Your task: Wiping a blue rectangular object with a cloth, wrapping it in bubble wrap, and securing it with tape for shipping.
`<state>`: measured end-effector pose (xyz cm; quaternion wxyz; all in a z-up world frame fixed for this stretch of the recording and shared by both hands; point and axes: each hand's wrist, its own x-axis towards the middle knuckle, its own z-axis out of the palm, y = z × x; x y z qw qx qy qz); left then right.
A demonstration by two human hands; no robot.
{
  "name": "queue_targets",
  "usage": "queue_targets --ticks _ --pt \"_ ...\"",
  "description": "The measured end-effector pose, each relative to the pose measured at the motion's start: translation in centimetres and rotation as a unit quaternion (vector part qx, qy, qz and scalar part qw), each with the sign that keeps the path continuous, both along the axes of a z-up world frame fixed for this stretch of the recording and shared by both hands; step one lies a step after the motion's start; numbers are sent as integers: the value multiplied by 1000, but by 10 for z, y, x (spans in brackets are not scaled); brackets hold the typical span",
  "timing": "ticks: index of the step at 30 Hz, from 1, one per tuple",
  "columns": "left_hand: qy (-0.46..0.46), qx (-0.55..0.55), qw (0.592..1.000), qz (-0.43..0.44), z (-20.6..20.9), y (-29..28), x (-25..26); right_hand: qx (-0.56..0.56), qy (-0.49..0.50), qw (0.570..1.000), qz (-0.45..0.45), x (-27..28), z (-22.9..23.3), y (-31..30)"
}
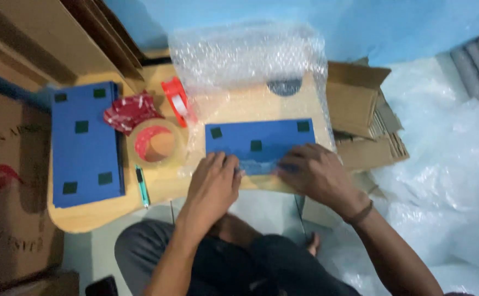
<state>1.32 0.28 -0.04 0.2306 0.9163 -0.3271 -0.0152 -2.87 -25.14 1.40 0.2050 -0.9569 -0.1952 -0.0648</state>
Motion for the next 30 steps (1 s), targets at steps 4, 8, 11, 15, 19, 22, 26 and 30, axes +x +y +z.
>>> queue_targets --ticks 4,8,11,15,19,22,26,30 --pt "-4 10 1000 5 11 -4 2 -33 10 996 -85 0 -2 11" --pt "-39 24 998 44 -3 -9 2 -59 23 988 -142 -2 -7 17" --pt "-51 27 996 64 -6 -13 0 -83 31 984 -154 -3 -8 19" --pt "-55 14 995 82 -6 -14 -2 -85 55 983 -156 -1 3 24" --pt "-91 0 995 50 -6 -15 -4 -80 73 982 -156 0 7 25" --pt "-90 -10 996 28 -11 -15 -7 -99 87 978 -160 -1 8 26" --pt "-55 -67 996 21 -8 -8 -4 -91 90 978 -164 -2 18 32" --pt "54 -87 994 24 18 2 0 -88 86 979 -161 -4 19 34"
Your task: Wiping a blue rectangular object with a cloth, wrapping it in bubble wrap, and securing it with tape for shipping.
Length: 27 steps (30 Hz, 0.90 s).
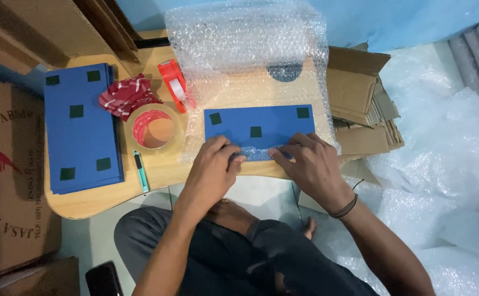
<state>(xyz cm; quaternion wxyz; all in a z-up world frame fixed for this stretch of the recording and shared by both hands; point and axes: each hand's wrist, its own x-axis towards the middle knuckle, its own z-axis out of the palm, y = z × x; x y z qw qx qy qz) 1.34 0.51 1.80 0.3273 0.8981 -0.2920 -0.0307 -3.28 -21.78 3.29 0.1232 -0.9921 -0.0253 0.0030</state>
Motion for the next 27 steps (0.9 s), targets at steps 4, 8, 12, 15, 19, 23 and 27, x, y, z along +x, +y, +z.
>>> queue_targets --ticks 4,8,12,15,19,23,27 --pt "43 -91 994 32 13 12 8 5 -18 1000 -7 -1 1 0" --pt "-131 -155 966 160 44 28 31 -5 -17 1000 -10 -2 -1 2" --pt "-203 -24 947 248 33 42 94 5 -21 1000 -13 -2 -2 5" --pt "-77 130 946 287 15 38 130 -15 -39 999 -17 -3 -4 3" --pt "-10 181 942 282 5 33 144 16 -39 999 -27 -2 -1 4" --pt "2 189 939 286 5 27 144 21 -42 999 -23 1 -4 1" --pt "3 168 939 300 0 25 141 16 -47 998 -22 -4 -9 0"
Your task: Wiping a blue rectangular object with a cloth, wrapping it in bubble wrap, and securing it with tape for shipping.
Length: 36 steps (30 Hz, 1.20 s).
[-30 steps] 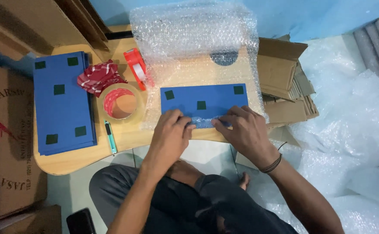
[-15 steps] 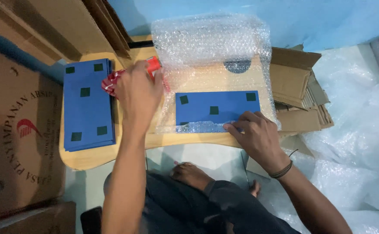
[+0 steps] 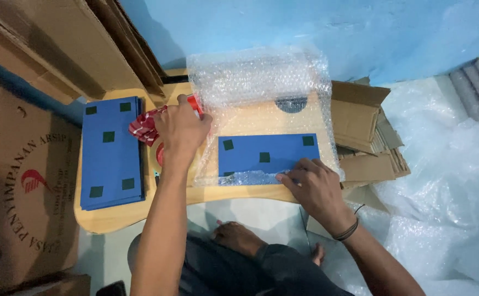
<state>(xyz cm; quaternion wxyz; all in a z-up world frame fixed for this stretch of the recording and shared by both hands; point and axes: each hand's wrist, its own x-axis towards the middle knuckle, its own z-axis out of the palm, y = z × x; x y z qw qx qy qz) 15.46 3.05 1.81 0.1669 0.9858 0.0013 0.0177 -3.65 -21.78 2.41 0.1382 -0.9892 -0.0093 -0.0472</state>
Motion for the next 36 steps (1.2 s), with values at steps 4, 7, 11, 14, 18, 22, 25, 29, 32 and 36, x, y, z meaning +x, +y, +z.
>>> queue_targets --ticks 4,7,11,14,18,22,25,29,32,36 --pt "7 -8 1000 -5 3 0 2 5 -4 1000 -13 4 4 3" --pt "-2 2 1000 7 -4 1 5 7 29 999 -16 3 0 0" --pt "-49 -32 998 39 24 0 -11 9 40 999 -15 3 2 1" --pt "-119 -27 992 46 37 4 -22 -14 32 999 -14 3 -1 3" --pt "-270 12 961 56 49 3 -44 -28 -6 999 -31 2 -7 1" --pt "-391 -105 914 -33 65 -1 -70 -7 11 1000 -27 5 -9 0" --pt "-374 -242 890 -99 55 -24 -89 -18 -6 1000 -23 2 -8 2" --pt "-229 -479 827 -185 11 -55 -104 -14 16 1000 3 3 5 1" --pt "-133 -573 778 -221 -23 -66 -109 -12 20 1000 12 4 -2 -3" --pt "-83 -602 759 -232 -50 -62 -101 10 -6 1000 14 5 -7 -7"
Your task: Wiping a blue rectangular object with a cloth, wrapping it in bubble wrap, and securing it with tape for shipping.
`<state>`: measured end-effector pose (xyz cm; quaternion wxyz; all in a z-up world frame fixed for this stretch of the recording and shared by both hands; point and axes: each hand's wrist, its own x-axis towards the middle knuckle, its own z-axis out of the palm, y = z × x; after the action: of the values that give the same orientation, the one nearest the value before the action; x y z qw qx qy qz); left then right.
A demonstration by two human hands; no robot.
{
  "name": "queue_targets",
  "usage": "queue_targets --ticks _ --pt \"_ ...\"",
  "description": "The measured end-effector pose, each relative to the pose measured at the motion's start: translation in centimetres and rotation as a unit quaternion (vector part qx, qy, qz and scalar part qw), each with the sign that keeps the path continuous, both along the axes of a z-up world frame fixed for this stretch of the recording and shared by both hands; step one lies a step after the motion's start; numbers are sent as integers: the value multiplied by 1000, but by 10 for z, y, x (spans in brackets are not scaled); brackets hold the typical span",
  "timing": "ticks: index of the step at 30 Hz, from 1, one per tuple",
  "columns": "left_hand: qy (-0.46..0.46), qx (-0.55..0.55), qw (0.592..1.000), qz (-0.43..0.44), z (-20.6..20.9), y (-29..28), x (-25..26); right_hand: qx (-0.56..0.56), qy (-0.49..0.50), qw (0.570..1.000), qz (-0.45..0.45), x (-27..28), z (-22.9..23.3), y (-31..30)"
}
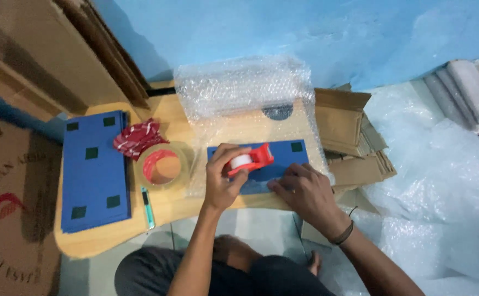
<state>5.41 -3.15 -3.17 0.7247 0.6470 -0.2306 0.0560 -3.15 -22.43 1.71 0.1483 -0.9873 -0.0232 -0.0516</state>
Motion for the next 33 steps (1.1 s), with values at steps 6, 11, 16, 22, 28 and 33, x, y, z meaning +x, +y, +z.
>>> queue_targets --ticks 6,11,16,22,28,33 --pt "28 -2 999 -30 3 1 3 40 53 998 0 3 14 -11" --pt "32 29 998 -48 9 3 1 111 84 990 -37 9 35 -22" --pt "23 59 997 -42 15 3 0 104 63 992 -29 19 66 -11" --pt "-52 73 995 -31 7 15 10 -4 74 991 115 48 65 6" --pt "-35 62 997 -38 10 2 -2 -96 127 975 157 53 83 5" --pt "-43 95 994 -28 15 2 0 -78 107 976 171 57 77 0"
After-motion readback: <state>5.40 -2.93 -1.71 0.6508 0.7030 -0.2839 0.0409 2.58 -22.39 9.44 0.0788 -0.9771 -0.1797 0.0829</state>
